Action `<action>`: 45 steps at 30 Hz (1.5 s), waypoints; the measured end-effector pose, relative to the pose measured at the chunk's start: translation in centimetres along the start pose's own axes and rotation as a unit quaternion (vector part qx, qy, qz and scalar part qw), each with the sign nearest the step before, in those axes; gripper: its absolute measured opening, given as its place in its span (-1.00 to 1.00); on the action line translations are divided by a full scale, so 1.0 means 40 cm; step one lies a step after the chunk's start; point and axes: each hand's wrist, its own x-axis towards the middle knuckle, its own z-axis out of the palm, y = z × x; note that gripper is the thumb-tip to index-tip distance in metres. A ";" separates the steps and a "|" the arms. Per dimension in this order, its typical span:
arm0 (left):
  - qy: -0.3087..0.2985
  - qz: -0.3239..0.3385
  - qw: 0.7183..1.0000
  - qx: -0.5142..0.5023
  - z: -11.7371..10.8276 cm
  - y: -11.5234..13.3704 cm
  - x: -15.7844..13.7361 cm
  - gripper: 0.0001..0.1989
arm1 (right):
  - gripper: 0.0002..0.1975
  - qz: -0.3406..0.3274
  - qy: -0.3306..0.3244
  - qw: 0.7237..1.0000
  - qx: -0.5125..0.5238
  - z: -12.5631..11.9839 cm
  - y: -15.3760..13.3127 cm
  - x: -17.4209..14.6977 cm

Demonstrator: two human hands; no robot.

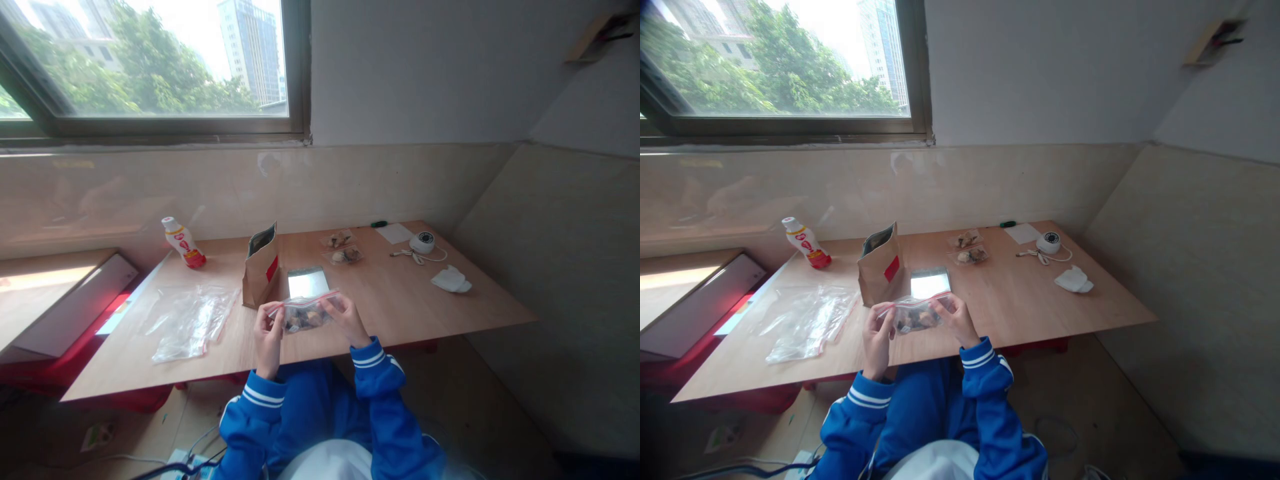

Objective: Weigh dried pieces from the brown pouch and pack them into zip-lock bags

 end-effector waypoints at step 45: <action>-0.123 0.022 0.990 0.065 -0.022 0.025 0.025 -0.80 | -0.79 -0.007 -0.026 0.999 -0.030 0.017 0.036 0.019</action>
